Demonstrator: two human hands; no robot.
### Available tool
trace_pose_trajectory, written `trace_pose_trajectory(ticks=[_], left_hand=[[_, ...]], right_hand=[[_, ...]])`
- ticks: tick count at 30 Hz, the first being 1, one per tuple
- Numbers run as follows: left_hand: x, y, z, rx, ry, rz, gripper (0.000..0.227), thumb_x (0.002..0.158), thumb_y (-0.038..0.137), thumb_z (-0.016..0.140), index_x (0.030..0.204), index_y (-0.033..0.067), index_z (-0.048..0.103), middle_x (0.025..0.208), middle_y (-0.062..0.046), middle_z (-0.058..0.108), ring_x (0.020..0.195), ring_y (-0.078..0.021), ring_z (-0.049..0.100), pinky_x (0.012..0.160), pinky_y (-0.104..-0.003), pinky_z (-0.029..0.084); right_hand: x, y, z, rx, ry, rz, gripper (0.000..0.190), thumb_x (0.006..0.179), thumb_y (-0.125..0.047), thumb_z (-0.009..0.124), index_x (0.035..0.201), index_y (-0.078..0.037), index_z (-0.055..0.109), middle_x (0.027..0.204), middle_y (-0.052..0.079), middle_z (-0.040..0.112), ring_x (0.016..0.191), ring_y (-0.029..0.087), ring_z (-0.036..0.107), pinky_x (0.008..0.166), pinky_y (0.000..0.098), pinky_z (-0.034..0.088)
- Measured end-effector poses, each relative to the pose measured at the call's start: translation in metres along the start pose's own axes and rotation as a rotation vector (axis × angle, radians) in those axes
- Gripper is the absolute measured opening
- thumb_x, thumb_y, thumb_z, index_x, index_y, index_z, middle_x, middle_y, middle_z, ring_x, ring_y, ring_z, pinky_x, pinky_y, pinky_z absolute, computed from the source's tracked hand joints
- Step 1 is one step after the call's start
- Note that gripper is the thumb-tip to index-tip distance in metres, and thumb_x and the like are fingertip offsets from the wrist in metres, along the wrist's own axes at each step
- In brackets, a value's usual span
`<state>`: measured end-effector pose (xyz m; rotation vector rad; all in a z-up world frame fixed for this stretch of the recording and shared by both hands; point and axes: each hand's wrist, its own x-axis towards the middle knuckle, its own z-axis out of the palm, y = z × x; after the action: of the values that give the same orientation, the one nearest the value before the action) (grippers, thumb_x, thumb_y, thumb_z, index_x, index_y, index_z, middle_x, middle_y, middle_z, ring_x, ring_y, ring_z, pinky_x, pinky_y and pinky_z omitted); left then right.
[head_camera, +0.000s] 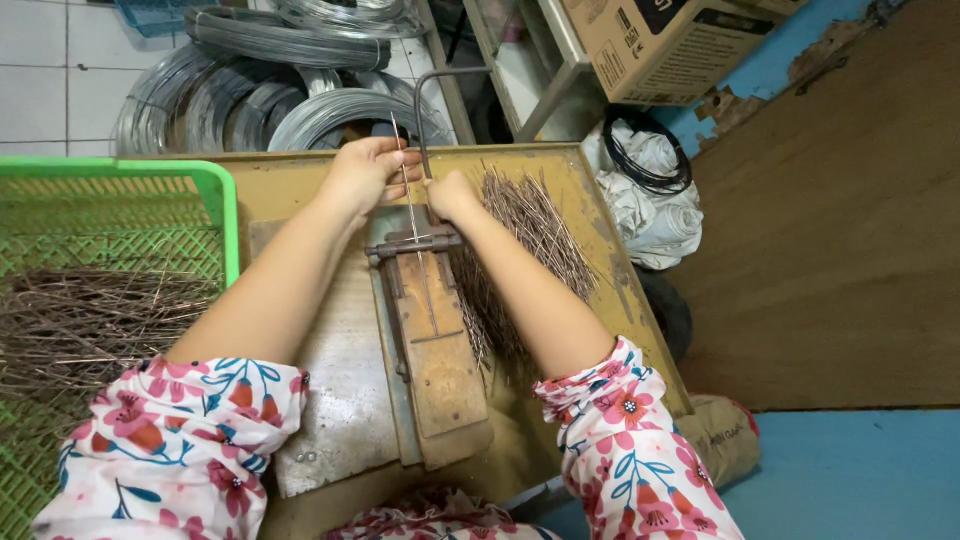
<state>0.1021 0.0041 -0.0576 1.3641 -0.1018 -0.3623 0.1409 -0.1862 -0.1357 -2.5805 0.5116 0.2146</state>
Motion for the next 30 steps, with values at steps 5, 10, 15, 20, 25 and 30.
trace_pose_trajectory(ticks=[5,10,15,20,25,30], left_hand=[[-0.002,0.010,0.002,-0.005,-0.027,0.020,0.043,0.110,0.014,0.059,0.152,0.0069,0.054,0.140,-0.013,0.074,0.119,-0.0259,0.078,0.094,-0.044,0.066],[-0.026,0.017,-0.003,-0.132,-0.071,0.056,0.083,0.107,0.071,0.053,0.160,0.0072,0.050,0.160,-0.034,0.048,0.146,-0.0506,0.051,0.114,-0.067,0.046],[-0.070,0.005,-0.022,0.230,-0.354,0.017,0.134,0.084,0.090,-0.015,0.157,0.0039,0.056,0.157,-0.028,0.057,0.154,-0.0443,0.045,0.133,-0.054,0.021],[-0.050,-0.035,-0.037,0.577,-0.362,0.189,0.106,0.104,0.074,-0.008,0.149,0.0164,0.069,0.144,-0.027,0.069,0.145,-0.0507,0.052,0.129,-0.056,0.032],[-0.048,-0.044,-0.037,0.613,-0.427,0.278,0.099,0.104,0.075,0.001,0.146,0.0213,0.073,0.143,-0.019,0.073,0.139,-0.0450,0.060,0.122,-0.054,0.043],[-0.040,-0.051,-0.046,0.673,-0.409,0.300,0.093,0.108,0.069,0.003,0.146,0.0200,0.073,0.141,-0.023,0.072,0.138,-0.0477,0.060,0.121,-0.055,0.044]], right_hand=[[0.010,0.010,0.001,0.087,0.089,-0.048,0.053,0.097,-0.055,0.068,0.119,-0.007,0.078,0.116,0.017,0.080,0.123,0.036,0.074,0.104,0.0519,0.059],[-0.030,-0.019,-0.031,0.294,0.287,-0.226,0.038,0.098,-0.044,0.070,0.090,-0.010,0.085,0.082,0.012,0.082,0.100,0.036,0.080,0.082,0.0491,0.062],[-0.082,-0.046,-0.062,0.525,0.426,-0.367,0.043,0.104,-0.035,0.071,0.115,0.007,0.074,0.089,0.020,0.081,0.094,0.037,0.079,0.081,0.0537,0.057],[-0.082,-0.035,-0.061,0.796,0.597,-0.655,0.020,0.106,-0.022,0.072,0.112,-0.003,0.071,0.069,0.002,0.072,0.061,0.007,0.058,0.056,0.0253,0.047],[-0.110,-0.028,-0.063,0.831,0.758,-0.875,0.011,0.111,-0.019,0.066,0.114,-0.008,0.067,0.078,0.001,0.075,0.064,0.009,0.062,0.058,0.0225,0.050],[-0.149,-0.008,-0.074,0.843,0.589,-1.067,0.015,0.112,-0.007,0.060,0.127,-0.004,0.057,0.090,0.001,0.065,0.069,0.012,0.062,0.061,0.0216,0.056]])
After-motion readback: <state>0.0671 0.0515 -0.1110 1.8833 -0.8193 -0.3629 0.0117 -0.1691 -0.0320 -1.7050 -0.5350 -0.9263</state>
